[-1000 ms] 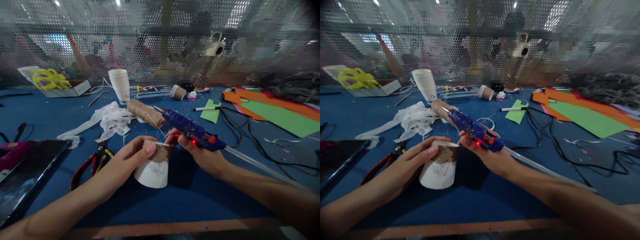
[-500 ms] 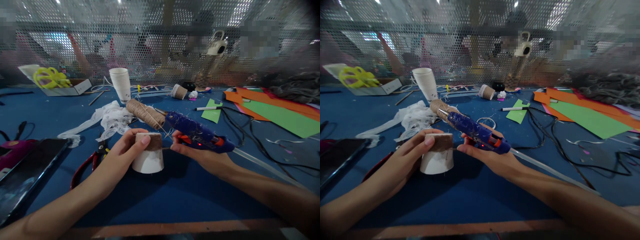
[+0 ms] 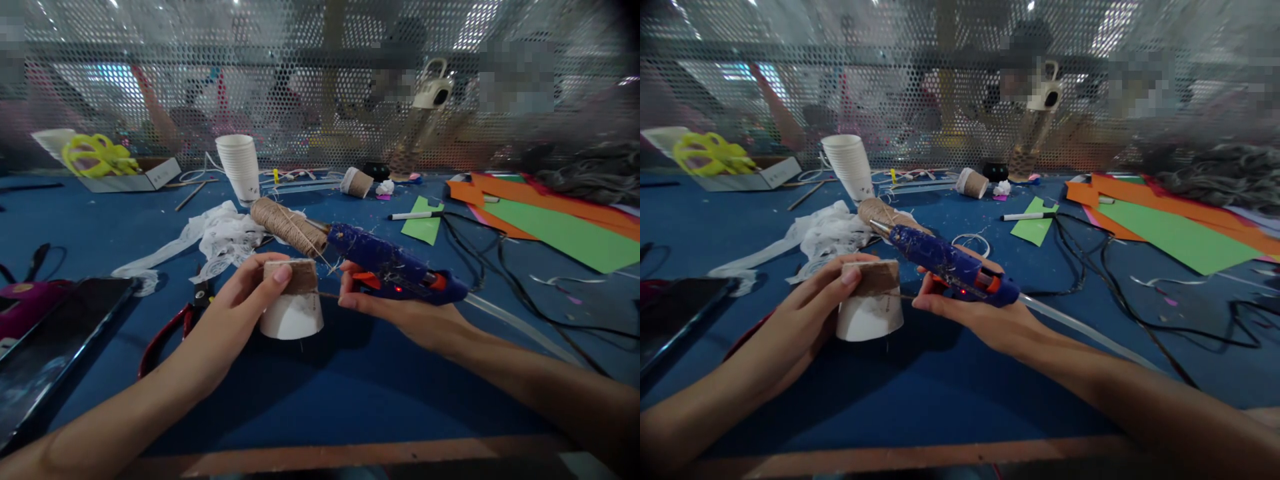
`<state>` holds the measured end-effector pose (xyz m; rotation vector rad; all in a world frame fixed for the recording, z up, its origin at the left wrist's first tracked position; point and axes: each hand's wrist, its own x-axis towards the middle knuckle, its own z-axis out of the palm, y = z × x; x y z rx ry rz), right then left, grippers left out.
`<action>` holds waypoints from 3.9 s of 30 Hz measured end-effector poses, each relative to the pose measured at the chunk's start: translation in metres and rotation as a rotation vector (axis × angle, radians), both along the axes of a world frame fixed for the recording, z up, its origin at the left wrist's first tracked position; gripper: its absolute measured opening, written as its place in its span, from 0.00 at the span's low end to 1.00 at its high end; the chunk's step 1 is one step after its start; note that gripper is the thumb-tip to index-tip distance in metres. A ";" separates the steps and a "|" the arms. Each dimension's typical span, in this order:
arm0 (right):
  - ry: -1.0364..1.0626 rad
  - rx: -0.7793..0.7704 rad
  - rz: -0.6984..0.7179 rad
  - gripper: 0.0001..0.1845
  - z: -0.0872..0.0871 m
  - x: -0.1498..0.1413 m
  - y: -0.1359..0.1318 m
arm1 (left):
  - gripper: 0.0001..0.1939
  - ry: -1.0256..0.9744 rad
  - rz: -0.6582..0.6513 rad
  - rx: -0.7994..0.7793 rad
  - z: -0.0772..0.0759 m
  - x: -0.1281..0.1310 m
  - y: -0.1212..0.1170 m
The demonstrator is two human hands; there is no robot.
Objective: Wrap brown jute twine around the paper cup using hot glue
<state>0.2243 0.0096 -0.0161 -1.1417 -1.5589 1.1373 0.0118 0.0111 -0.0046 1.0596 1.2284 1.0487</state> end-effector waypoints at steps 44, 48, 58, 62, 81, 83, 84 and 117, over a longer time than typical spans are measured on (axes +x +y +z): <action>-0.021 -0.170 -0.028 0.13 -0.009 0.004 -0.002 | 0.20 -0.142 -0.217 -0.007 -0.010 -0.006 -0.003; -0.033 -0.172 -0.020 0.11 -0.006 0.002 -0.001 | 0.20 -0.126 -0.205 0.010 -0.010 -0.006 -0.003; -0.070 -0.182 -0.030 0.11 -0.002 0.002 -0.003 | 0.19 -0.067 -0.246 0.059 -0.009 -0.008 -0.002; -0.092 -0.169 -0.044 0.11 -0.003 0.002 -0.004 | 0.19 -0.037 -0.257 0.037 -0.007 -0.008 -0.003; -0.064 -0.132 -0.082 0.13 0.005 -0.007 -0.007 | 0.21 -0.146 -0.269 -0.126 -0.006 -0.003 -0.006; -0.058 -0.124 -0.098 0.13 0.007 -0.009 -0.008 | 0.20 -0.119 -0.269 -0.109 -0.004 -0.002 -0.005; -0.056 -0.121 -0.104 0.13 0.007 -0.009 -0.008 | 0.20 -0.118 -0.265 -0.107 -0.004 -0.001 -0.005; -0.055 0.083 -0.067 0.17 -0.005 -0.005 -0.006 | 0.25 -0.180 -0.247 -0.082 -0.004 -0.003 -0.006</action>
